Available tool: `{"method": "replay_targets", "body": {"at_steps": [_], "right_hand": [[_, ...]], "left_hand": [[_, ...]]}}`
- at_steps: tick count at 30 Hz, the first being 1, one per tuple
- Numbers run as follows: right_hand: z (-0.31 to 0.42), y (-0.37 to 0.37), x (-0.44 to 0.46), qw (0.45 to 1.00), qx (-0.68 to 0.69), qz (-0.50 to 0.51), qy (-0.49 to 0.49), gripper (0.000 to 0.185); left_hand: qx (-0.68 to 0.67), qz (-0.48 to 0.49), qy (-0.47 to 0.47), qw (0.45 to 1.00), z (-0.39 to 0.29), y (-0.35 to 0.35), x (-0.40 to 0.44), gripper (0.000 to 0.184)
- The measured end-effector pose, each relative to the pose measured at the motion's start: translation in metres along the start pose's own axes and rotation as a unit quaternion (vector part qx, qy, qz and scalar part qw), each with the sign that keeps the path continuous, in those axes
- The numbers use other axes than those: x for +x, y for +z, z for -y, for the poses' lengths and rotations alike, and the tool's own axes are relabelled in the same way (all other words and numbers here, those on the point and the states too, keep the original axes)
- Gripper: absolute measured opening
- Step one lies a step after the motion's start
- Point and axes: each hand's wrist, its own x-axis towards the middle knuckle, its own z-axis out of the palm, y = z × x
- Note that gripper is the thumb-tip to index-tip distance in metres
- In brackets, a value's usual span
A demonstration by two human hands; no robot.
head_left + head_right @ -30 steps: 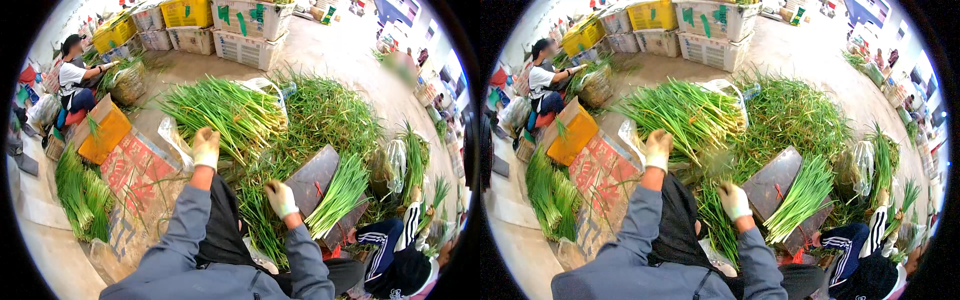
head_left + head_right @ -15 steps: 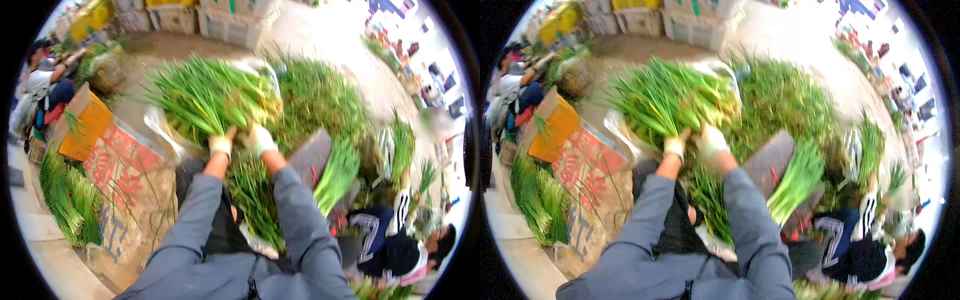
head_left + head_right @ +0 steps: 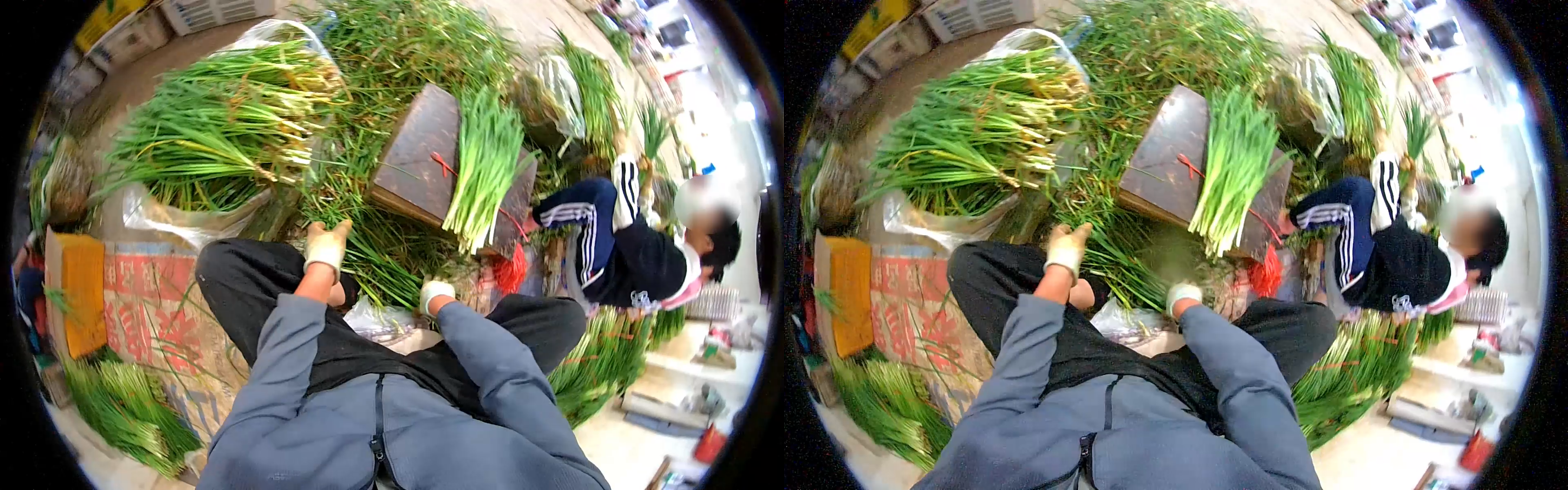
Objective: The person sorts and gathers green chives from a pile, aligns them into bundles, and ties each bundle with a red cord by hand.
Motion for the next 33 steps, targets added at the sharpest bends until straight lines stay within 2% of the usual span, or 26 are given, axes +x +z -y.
{"method": "replay_targets", "body": {"at_steps": [1,2,3,4,5,6,8,9,10,11,12,13,14,15,16,18,21,23,24,25,26,27,28,29,30,33], "right_hand": [[-0.002,0.014,0.0,1.0,0.015,0.005,0.005,0.084],[-0.003,0.018,0.005,0.995,0.062,0.074,0.007,0.095],[-0.007,0.012,0.016,0.985,0.104,0.137,0.006,0.107],[-0.004,0.025,0.011,0.991,0.105,0.076,0.032,0.119],[0.0,0.036,0.005,0.992,0.107,0.014,0.058,0.131],[-0.004,0.047,0.02,0.992,0.09,-0.032,0.078,0.133],[-0.012,0.033,0.026,0.99,0.077,-0.02,0.119,0.136],[-0.019,0.017,0.034,0.99,0.073,0.056,0.107,0.137],[-0.024,0.017,0.038,0.993,0.019,-0.032,0.113,0.138],[-0.035,0.011,0.052,0.992,0.069,0.039,0.096,0.137],[-0.049,0.008,0.07,0.985,0.107,0.097,0.091,0.134],[-0.06,-0.001,0.085,0.973,0.144,0.155,0.089,0.131],[-0.065,0.002,0.083,0.987,0.118,0.051,0.1,0.119],[-0.072,0.021,0.104,0.99,0.112,0.023,0.088,0.109],[-0.08,0.064,0.135,0.992,0.104,0.022,0.062,0.098],[-0.088,0.161,0.194,0.997,0.075,0.023,0.012,0.08],[-0.083,0.113,0.167,0.989,0.137,0.056,0.007,0.067],[-0.081,0.099,0.16,0.987,0.151,0.054,0.0,0.059],[-0.079,0.09,0.153,0.987,0.156,0.046,-0.005,0.055],[-0.076,0.079,0.146,0.987,0.157,0.034,-0.013,0.051],[-0.072,0.066,0.136,0.987,0.155,0.021,-0.023,0.048],[-0.064,0.052,0.127,0.987,0.159,0.003,-0.037,0.046],[-0.057,0.036,0.118,0.986,0.159,-0.019,-0.052,0.043],[-0.045,0.021,0.11,0.984,0.161,-0.038,-0.066,0.042],[-0.034,0.011,0.105,0.982,0.165,-0.057,-0.077,0.041],[0.024,0.047,0.159,0.967,0.25,-0.015,-0.034,0.042]], "left_hand": [[0.083,-0.006,-0.035,0.996,0.006,0.019,0.011,0.093],[0.161,-0.018,-0.066,0.985,0.009,0.041,0.029,0.101],[0.168,-0.028,-0.088,0.981,0.03,0.063,0.063,0.111],[0.151,0.0,-0.143,0.978,0.017,0.06,0.07,0.114],[0.167,-0.032,-0.142,0.975,0.015,0.061,0.075,0.118],[0.18,-0.067,-0.136,0.972,0.008,0.07,0.089,0.122],[0.172,-0.097,-0.181,0.963,-0.005,0.082,0.11,0.126],[0.177,-0.1,-0.178,0.963,-0.007,0.085,0.123,0.126],[0.186,-0.1,-0.18,0.961,-0.009,0.088,0.128,0.125],[0.213,-0.043,-0.188,0.958,-0.016,0.089,0.141,0.117],[0.214,-0.05,-0.192,0.957,-0.019,0.094,0.154,0.117],[0.231,-0.06,-0.139,0.961,-0.019,0.1,0.165,0.117],[0.25,-0.07,-0.086,0.962,-0.019,0.105,0.176,0.117],[0.266,-0.044,-0.043,0.962,-0.025,0.106,0.187,0.118],[0.294,-0.06,0.016,0.954,-0.01,0.119,0.212,0.115],[0.35,0.0,0.071,0.934,-0.01,0.129,0.231,0.108],[0.46,0.022,0.162,0.873,0.023,0.147,0.246,0.077],[0.502,0.047,0.198,0.84,0.047,0.152,0.232,0.069],[0.458,0.046,0.181,0.869,0.063,0.156,0.228,0.062],[0.294,0.024,0.178,0.939,0.067,0.157,0.212,0.051],[0.452,0.009,0.342,0.823,0.151,0.183,0.265,0.042],[0.429,0.131,0.195,0.872,0.135,0.185,0.249,0.035],[-0.008,0.244,0.101,0.964,0.148,0.183,0.228,0.036],[-0.435,0.293,-0.05,0.85,0.161,0.18,0.206,0.037],[-0.473,0.283,-0.095,0.829,0.158,0.181,0.186,0.037],[-0.425,0.239,-0.127,0.864,0.148,0.169,0.13,0.039]]}}
